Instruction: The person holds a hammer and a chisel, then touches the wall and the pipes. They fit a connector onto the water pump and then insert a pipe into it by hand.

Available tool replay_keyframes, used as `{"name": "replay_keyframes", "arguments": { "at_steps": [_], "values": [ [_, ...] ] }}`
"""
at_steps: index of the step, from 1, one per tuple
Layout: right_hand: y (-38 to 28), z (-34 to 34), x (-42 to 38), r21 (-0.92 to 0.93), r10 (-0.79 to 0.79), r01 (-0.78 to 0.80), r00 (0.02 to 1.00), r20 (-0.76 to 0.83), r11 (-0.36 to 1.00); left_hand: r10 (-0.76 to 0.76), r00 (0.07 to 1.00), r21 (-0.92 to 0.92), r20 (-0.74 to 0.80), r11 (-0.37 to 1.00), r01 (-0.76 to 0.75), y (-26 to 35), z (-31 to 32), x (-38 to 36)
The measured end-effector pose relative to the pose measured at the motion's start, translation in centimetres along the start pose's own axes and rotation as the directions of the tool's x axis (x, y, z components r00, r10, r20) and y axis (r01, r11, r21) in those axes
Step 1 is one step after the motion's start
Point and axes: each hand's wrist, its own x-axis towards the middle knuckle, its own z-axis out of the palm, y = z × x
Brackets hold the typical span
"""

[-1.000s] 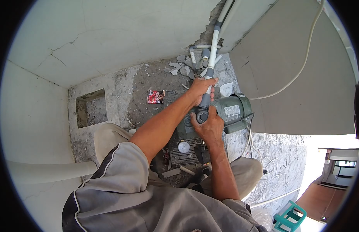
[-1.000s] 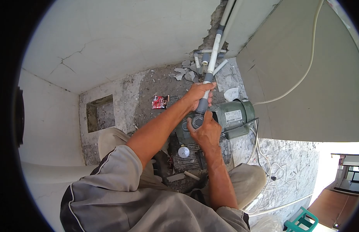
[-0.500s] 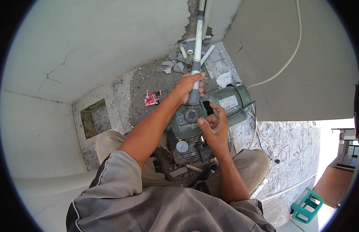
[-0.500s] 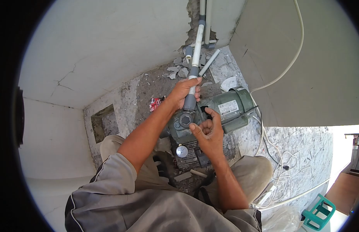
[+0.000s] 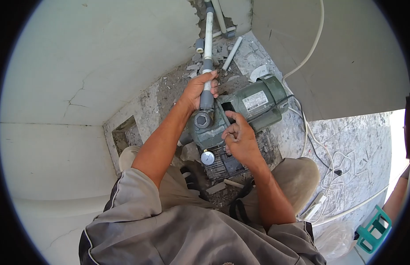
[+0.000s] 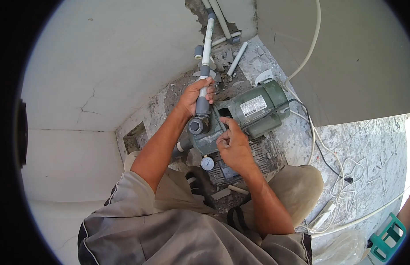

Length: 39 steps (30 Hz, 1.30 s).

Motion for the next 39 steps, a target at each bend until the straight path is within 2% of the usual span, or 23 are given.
{"name": "replay_keyframes", "arguments": {
  "at_steps": [4, 12, 27, 32, 35, 38, 39],
  "values": [
    [-2.4, -1.6, -0.9, 0.19, 0.108, -0.1, 0.994, -0.033, 0.977, 0.009, 1.0, 0.003, 0.025, 1.0, -0.009, -0.2, -0.1, 0.2],
    [-1.7, -1.8, -1.6, 0.19, 0.069, -0.068, 0.998, 0.001, 0.979, 0.047, 0.998, 0.102, -0.045, 0.994, -0.042, 0.1, 1.0, -0.6],
    [-1.4, -0.1, -0.8, 0.154, 0.041, -0.041, 0.999, 0.004, 0.987, 0.081, 0.993, 0.1, -0.086, 0.992, -0.072, -0.1, 0.7, -0.4],
    [-1.9, 0.1, 0.2, 0.138, -0.006, 0.016, 0.997, -0.073, 0.99, 0.072, 0.997, 0.034, -0.03, 0.997, -0.071, -0.3, 0.1, -0.2],
    [-2.3, 0.0, 1.1, 0.121, -0.048, 0.063, 0.992, -0.12, 0.991, 0.058, 0.997, 0.057, -0.053, 0.997, -0.055, -0.3, 0.0, -0.2],
    [-2.4, -0.2, 1.2, 0.09, -0.065, 0.081, 0.984, -0.166, 0.993, 0.123, 0.987, 0.078, -0.104, 0.99, -0.115, -0.6, 0.4, -1.0],
    [-2.2, -0.4, 1.1, 0.073, -0.068, 0.083, 0.98, -0.185, 0.994, 0.137, 0.983, 0.136, -0.121, 0.983, -0.121, -0.4, 0.2, -1.3]
  ]
}}
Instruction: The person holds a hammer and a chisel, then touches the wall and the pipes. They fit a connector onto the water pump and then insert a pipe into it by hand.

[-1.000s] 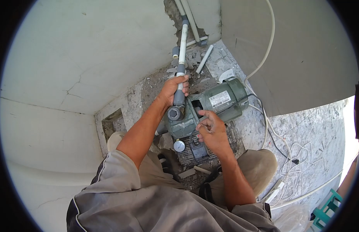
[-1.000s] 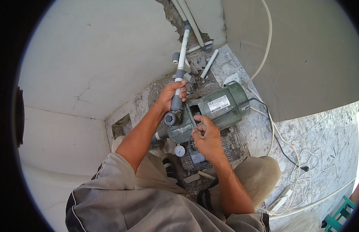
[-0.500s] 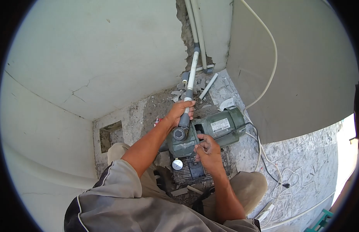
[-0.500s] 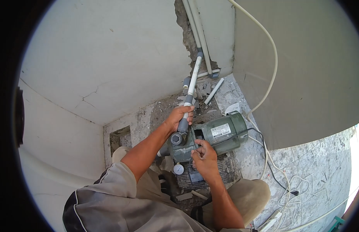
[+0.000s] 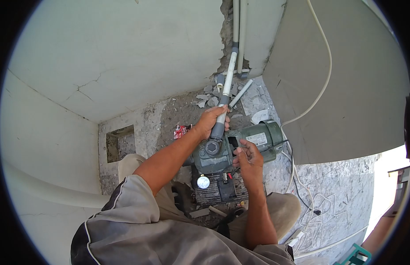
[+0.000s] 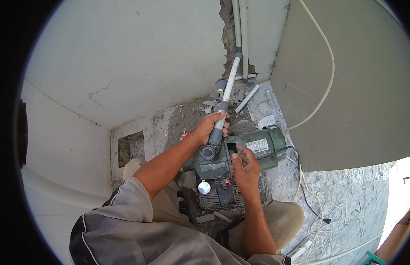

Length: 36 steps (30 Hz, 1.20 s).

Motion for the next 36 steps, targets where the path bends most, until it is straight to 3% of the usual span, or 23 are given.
{"name": "replay_keyframes", "arguments": {
  "at_steps": [3, 6, 9, 12, 15, 18, 21, 23, 25, 26, 30, 36],
  "values": [
    [-0.4, -1.1, -0.5, -0.035, -0.018, 0.015, 0.996, -0.087, 0.999, 0.062, 0.997, 0.101, -0.051, 0.993, -0.057, -0.2, -2.3, 0.3],
    [-1.0, -2.4, -0.5, -0.039, -0.056, 0.05, 0.983, -0.177, 0.998, 0.093, 0.989, 0.319, -0.114, 0.946, -0.052, 0.4, -5.1, -1.2],
    [-1.5, -3.8, 0.2, -0.109, -0.084, 0.059, 0.967, -0.242, 0.992, 0.022, 0.987, 0.498, -0.161, 0.865, 0.062, 0.7, -7.3, -3.7],
    [-1.7, -6.1, 2.2, -0.378, -0.218, 0.11, 0.942, -0.257, 0.919, -0.105, 0.987, 0.619, -0.123, 0.769, 0.159, 0.1, -9.5, -6.5],
    [-4.0, -7.0, 5.3, -0.662, -0.353, 0.181, 0.926, -0.135, 0.727, -0.259, 0.966, 0.94, -0.011, 0.326, 0.098, 0.2, -10.3, -9.7],
    [-5.3, -8.0, 9.4, -0.835, -0.361, 0.248, 0.931, 0.064, 0.491, -0.378, 0.926, 0.991, -0.004, 0.125, 0.055, -1.1, -10.1, -11.2],
    [-4.9, -7.3, 13.0, -0.911, -0.195, 0.216, 0.968, 0.154, 0.35, -0.233, 0.973, 0.991, 0.004, -0.126, -0.034, -4.1, -10.8, -12.7],
    [-3.4, -7.3, 14.6, -0.946, -0.086, 0.173, 0.984, 0.155, 0.274, -0.172, 0.985, 0.98, -0.023, -0.2, -0.012, -5.2, -11.1, -12.7],
    [-2.0, -7.3, 15.4, -0.97, -0.012, 0.15, 0.989, 0.15, 0.189, -0.146, 0.989, 0.97, -0.031, -0.243, -0.006, -5.5, -11.1, -12.6],
    [-1.9, -7.1, 15.3, -0.989, 0.112, 0.086, 0.989, 0.1, 0.124, -0.15, 0.988, 0.967, -0.028, -0.254, -0.011, -5.4, -11.1, -12.6],
    [-1.1, -6.7, 14.7, -0.991, 0.029, 0.13, 0.991, 0.131, 0.044, -0.167, 0.985, 0.973, 0.046, -0.217, -0.082, -5.0, -11.9, -12.2],
    [-0.4, -6.9, 15.0, -0.99, -0.015, 0.132, 0.991, 0.132, 0.055, -0.195, 0.978, 0.968, 0.072, -0.223, -0.116, -4.2, -11.5, -12.3]
  ]
}}
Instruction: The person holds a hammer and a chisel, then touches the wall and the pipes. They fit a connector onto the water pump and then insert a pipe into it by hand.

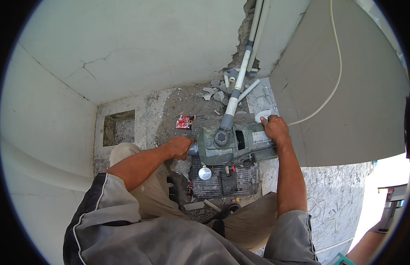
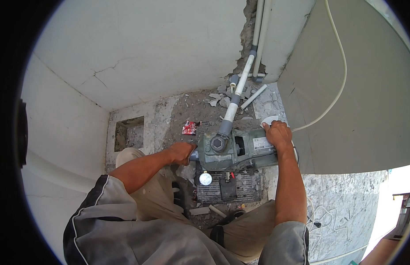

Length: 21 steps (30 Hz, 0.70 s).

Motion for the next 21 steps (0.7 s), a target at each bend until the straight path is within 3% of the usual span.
{"name": "replay_keyframes", "arguments": {
  "at_steps": [3, 6, 9, 11, 13, 15, 16, 18, 21],
  "values": [
    [-0.3, 0.0, -0.3, 0.015, -0.009, 0.01, 0.999, -0.033, 1.0, -0.001, 1.0, 0.016, 0.024, 1.0, 0.001, -0.2, 0.0, 0.3],
    [0.7, 0.5, -1.0, 0.108, -0.108, 0.126, 0.982, -0.156, 0.986, 0.014, 1.0, -0.028, 0.01, 1.0, -0.014, -0.8, 0.3, 0.3],
    [1.3, 2.3, -4.7, 0.142, -0.121, 0.267, 0.767, -0.63, 0.953, -0.025, 0.999, -0.28, -0.025, 0.96, 0.017, -2.4, 2.2, 1.1],
    [-0.2, 2.6, -8.1, 0.456, 0.32, 0.025, 0.677, -0.662, 0.89, -0.116, 0.993, -0.196, -0.002, 0.974, 0.113, -1.0, 1.5, 0.9],
    [-0.8, 4.3, -10.7, 0.781, 0.71, -0.091, 0.49, -0.505, 0.618, -0.169, 0.986, -0.156, 0.001, 0.974, 0.167, -0.5, 1.4, 0.6],
    [-0.4, 7.9, -11.2, 0.983, 0.942, -0.036, 0.295, -0.161, 0.179, -0.186, 0.982, -0.172, -0.018, 0.968, 0.181, -0.5, 1.6, 0.5],
    [-0.5, 8.3, -11.1, 0.991, 0.909, 0.048, 0.405, 0.097, -0.127, -0.196, 0.981, -0.18, -0.015, 0.965, 0.19, -0.5, 1.6, 0.5],
    [-0.6, 9.1, -11.2, 0.72, 0.592, 0.086, 0.64, 0.49, -0.688, -0.214, 0.977, -0.193, -0.005, 0.959, 0.209, -0.4, 1.6, 0.4],
    [-1.2, 9.6, -10.0, 0.602, 0.445, 0.188, 0.84, 0.312, -0.776, -0.229, 0.973, -0.202, -0.025, 0.955, 0.219, 0.1, 1.3, -0.2]
  ]
}}
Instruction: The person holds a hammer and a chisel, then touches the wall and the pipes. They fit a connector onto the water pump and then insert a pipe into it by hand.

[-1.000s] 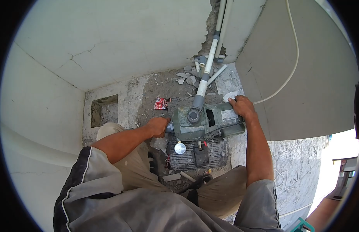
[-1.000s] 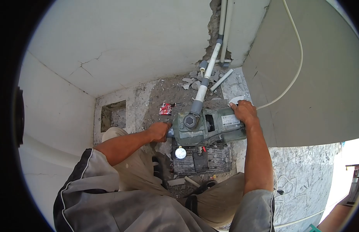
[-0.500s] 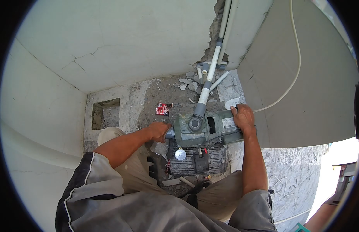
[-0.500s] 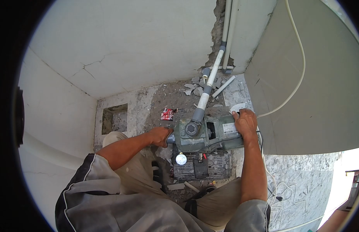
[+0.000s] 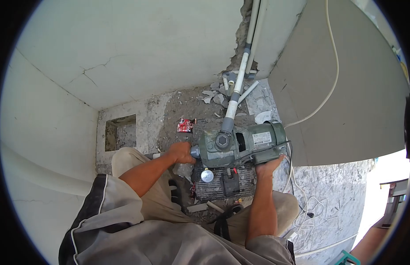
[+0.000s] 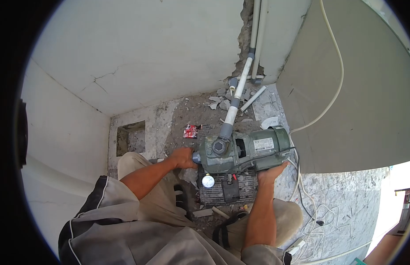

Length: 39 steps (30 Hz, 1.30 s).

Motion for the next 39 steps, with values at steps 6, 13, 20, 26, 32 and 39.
{"name": "replay_keyframes", "arguments": {
  "at_steps": [6, 13, 20, 26, 32, 39],
  "values": [
    [0.2, -1.1, 1.2, 0.029, 0.052, -0.055, 0.995, 0.088, 0.998, 0.004, 0.999, -0.007, -0.046, 1.0, -0.005, 0.3, 0.0, -0.7],
    [0.1, -1.4, 1.5, -0.003, 0.048, -0.048, 0.995, 0.082, 0.999, -0.011, 0.999, 0.028, -0.033, 1.0, 0.011, 0.7, -0.3, -1.0],
    [-0.1, -1.9, 2.1, -0.063, 0.063, -0.059, 0.995, 0.074, 0.996, -0.008, 0.999, 0.042, -0.053, 0.999, 0.01, 0.5, -0.1, -0.9],
    [-0.2, -0.6, 1.3, -0.049, 0.063, -0.061, 0.997, 0.033, 0.997, -0.014, 0.999, 0.04, -0.039, 0.999, 0.016, 0.4, -0.4, -0.7],
    [-0.4, -1.2, 1.3, -0.081, 0.064, -0.058, 0.995, 0.079, 0.995, -0.007, 0.996, 0.028, -0.088, 1.0, 0.009, 0.1, 0.7, -0.6],
    [-0.7, -1.7, 2.6, -0.138, 0.017, -0.008, 0.998, 0.058, 0.99, 0.016, 0.997, 0.032, -0.073, 0.999, -0.014, -0.5, 1.0, 0.1]
  ]
}}
